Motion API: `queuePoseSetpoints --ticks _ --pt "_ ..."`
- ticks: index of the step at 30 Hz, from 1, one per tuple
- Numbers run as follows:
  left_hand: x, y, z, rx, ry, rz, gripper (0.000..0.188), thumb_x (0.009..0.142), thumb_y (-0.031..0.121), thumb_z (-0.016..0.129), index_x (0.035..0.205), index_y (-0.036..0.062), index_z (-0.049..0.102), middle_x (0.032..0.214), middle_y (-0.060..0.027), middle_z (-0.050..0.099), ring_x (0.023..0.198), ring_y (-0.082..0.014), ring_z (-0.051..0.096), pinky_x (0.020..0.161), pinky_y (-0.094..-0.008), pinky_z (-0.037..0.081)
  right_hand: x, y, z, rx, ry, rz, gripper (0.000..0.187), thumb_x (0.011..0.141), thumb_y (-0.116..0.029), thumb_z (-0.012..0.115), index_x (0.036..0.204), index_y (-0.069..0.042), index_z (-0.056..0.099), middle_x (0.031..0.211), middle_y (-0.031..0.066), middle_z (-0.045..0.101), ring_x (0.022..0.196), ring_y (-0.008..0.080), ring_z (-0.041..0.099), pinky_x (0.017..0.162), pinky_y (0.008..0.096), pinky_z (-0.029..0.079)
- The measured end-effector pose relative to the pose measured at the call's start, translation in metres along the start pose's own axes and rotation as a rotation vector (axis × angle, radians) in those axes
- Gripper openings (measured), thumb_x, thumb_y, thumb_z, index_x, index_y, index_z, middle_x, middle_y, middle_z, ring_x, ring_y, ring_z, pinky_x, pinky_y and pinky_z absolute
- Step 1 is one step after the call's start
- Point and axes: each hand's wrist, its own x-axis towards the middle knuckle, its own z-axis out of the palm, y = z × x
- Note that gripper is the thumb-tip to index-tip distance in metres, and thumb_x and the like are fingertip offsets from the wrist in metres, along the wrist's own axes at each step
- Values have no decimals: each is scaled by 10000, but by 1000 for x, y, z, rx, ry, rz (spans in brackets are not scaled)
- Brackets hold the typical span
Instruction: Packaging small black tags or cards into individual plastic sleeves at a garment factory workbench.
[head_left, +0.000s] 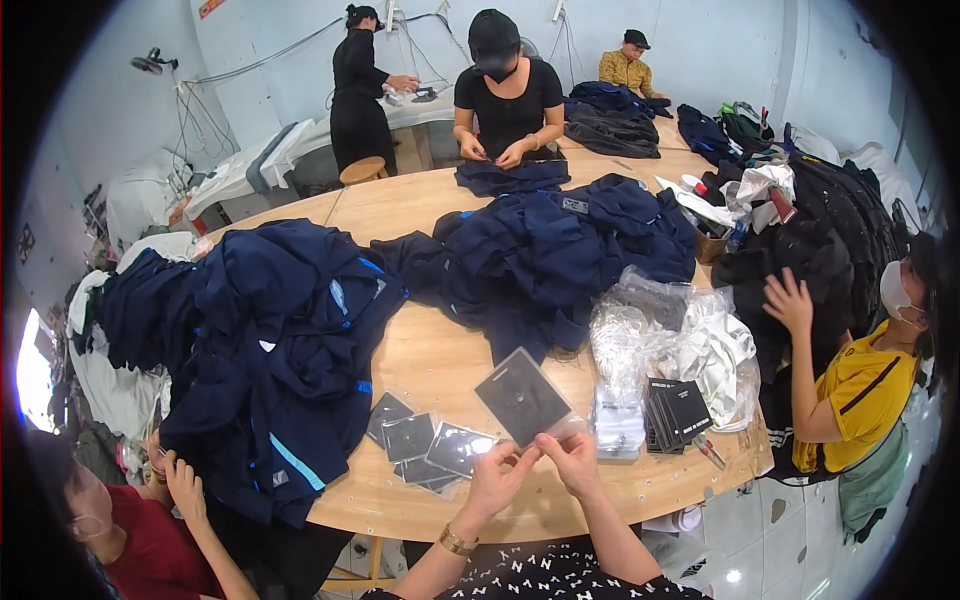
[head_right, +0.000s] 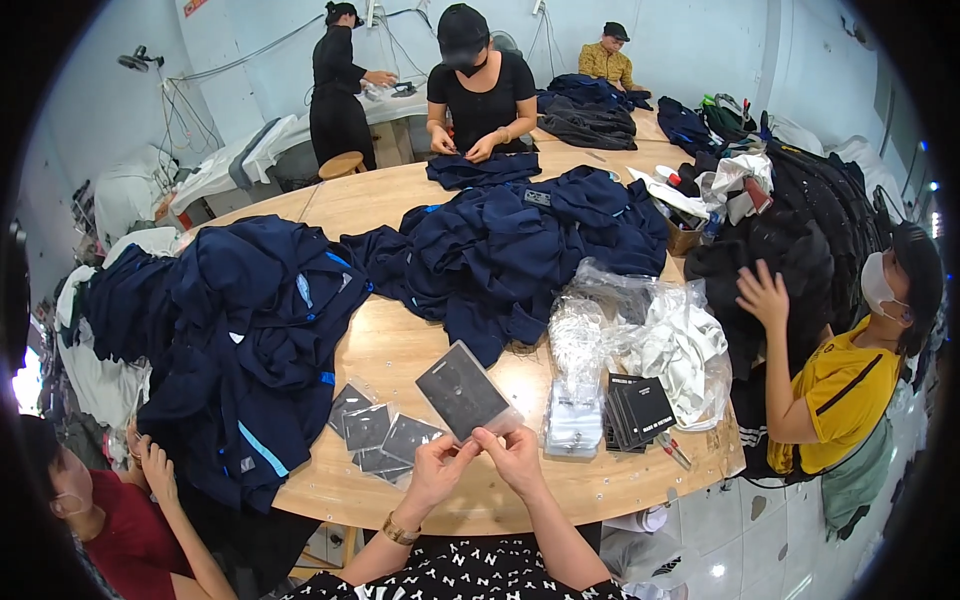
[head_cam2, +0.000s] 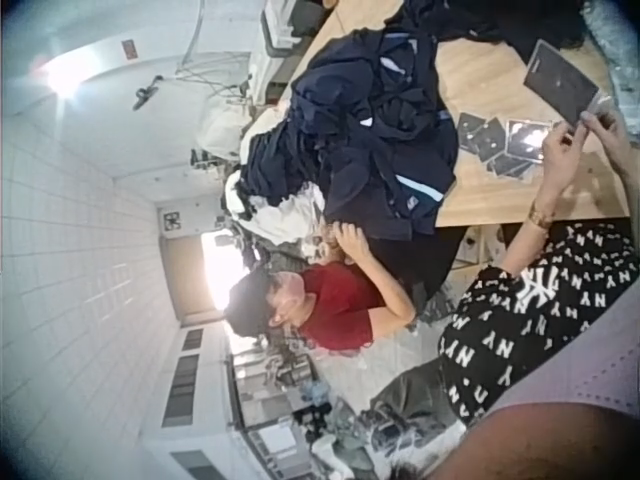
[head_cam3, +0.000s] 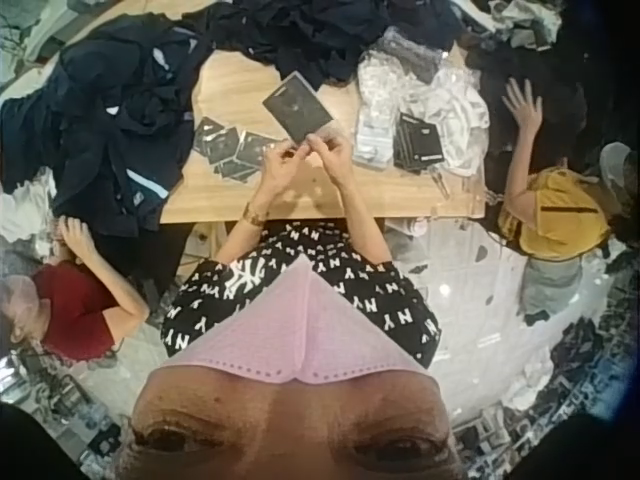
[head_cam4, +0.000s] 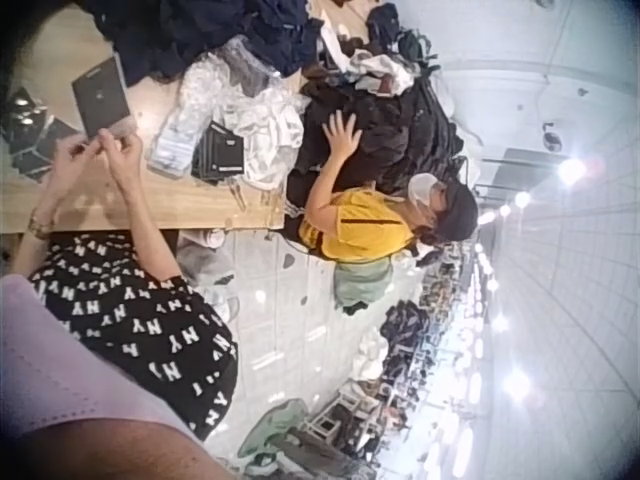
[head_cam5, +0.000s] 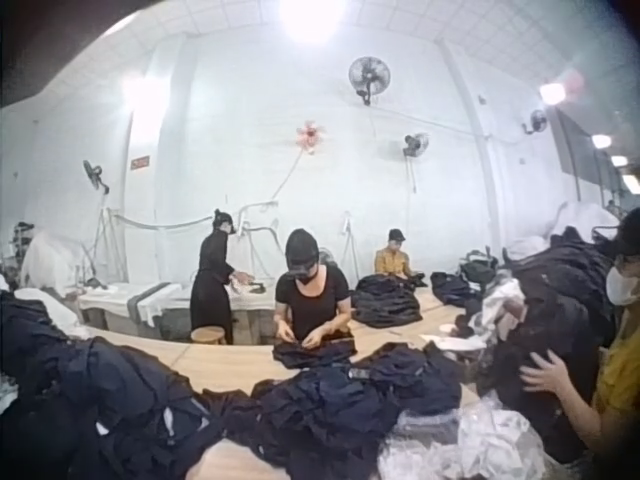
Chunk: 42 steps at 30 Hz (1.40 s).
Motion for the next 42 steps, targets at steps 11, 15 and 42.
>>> queuePoseSetpoints --ticks 11,15,42 --pt "-8 -12 9 -304 -68 41 221 817 202 601 845 -16 621 679 -38 610 574 -74 525 500 -228 390 3 -1 -6 -158 138 -118 311 925 -197 419 697 -8 512 642 -22 494 603 43 409 549 191 339" --pt "-7 -11 12 -646 -163 -229 237 825 145 580 1015 5 561 904 -33 596 731 -84 550 621 -225 449 -1 -2 -1 -192 79 -83 291 926 -193 417 717 -13 508 626 -33 463 602 39 400 547 187 334" --pt "8 -69 -33 -1281 544 -681 351 723 456 648 791 125 552 651 19 524 569 -101 472 496 -213 362 13 4 -37 -265 283 -126 106 830 -98 568 874 -3 553 701 14 579 630 57 539 569 193 427"
